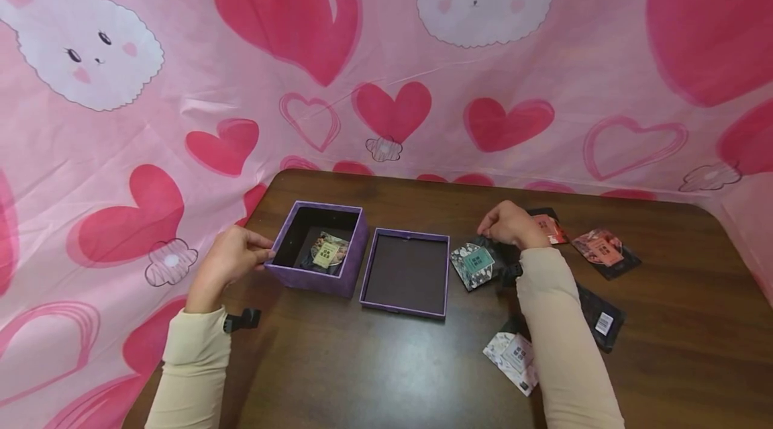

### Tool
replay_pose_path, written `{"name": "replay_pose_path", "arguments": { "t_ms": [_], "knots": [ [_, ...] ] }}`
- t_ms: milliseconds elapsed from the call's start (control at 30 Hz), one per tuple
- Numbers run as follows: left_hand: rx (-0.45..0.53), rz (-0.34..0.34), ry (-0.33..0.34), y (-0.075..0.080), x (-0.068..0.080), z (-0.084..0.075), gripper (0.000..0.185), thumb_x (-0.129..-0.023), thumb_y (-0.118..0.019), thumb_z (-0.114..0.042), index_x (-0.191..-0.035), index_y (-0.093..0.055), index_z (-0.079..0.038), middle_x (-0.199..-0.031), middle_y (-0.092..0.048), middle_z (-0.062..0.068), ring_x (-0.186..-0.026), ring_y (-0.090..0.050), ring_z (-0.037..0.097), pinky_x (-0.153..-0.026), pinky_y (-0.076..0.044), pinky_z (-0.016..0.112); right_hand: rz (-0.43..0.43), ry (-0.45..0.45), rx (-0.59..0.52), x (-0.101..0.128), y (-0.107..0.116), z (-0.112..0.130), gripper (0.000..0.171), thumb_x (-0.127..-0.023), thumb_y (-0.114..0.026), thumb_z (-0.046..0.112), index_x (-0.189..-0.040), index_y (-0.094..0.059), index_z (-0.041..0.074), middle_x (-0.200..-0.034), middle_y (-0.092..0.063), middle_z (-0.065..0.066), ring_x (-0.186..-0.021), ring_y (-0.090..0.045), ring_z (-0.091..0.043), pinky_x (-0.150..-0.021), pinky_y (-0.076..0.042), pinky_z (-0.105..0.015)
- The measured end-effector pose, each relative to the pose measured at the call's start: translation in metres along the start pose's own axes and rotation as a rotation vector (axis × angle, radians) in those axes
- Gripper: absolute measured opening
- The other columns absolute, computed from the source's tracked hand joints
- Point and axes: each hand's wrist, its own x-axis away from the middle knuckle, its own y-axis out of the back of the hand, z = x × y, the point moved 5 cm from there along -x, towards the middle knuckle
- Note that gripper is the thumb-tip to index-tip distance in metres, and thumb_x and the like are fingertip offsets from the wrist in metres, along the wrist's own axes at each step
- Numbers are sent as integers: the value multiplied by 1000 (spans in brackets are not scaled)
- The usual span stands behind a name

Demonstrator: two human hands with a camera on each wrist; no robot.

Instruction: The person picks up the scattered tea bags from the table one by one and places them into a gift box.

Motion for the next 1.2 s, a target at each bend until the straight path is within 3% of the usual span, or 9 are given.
{"name": "replay_pose_path", "arguments": {
  "t_ms": [333,500,600,833,1033,1200],
  "knots": [
    [9,-15,-1,1,-2,0,14,-85,-78,-2,-96,-78,6,-78,-72,14,-61,-69,29,-54,-52,31,-61,-50,-32,10,22,12,19,-92,-56,-5,-103,-70,-10,-90,-65,-12,-77,-52,-23,-62,-48,-33],
    [12,-8,11,2,-1,0,13,-85,-77,-1,-95,-77,7,-78,-72,15,-61,-69,28,-54,-53,31,-109,-25,-21,11,30,26,22,-93,-56,-1,-108,-69,-10,-103,-64,-21,-87,-49,-30,-61,-46,-34],
    [6,-7,11,2,0,1,12,-85,-77,-2,-94,-78,7,-77,-72,15,-60,-69,26,-54,-54,31,-131,-9,-28,10,32,36,24,-93,-56,-1,-112,-69,-10,-113,-63,-24,-95,-47,-32,-66,-45,-34],
    [6,0,19,1,-1,2,12,-85,-77,-3,-94,-78,6,-76,-72,13,-59,-68,25,-52,-52,31,-170,15,-73,-1,29,60,26,-94,-56,1,-114,-69,-8,-114,-66,-23,-102,-50,-34,-85,-46,-42],
    [9,4,24,1,-1,2,12,-85,-77,-3,-94,-78,6,-79,-73,14,-62,-70,26,-54,-54,31,-159,-16,-138,-5,24,76,29,-96,-56,2,-121,-67,-7,-124,-62,-26,-105,-55,-37,-97,-45,-53],
    [13,-2,28,1,-3,3,14,-86,-77,-4,-95,-77,7,-82,-73,16,-63,-72,26,-59,-57,34,-159,-4,-158,-11,19,90,29,-97,-58,3,-122,-67,-7,-125,-62,-25,-104,-57,-35,-94,-47,-47]
  ]
}}
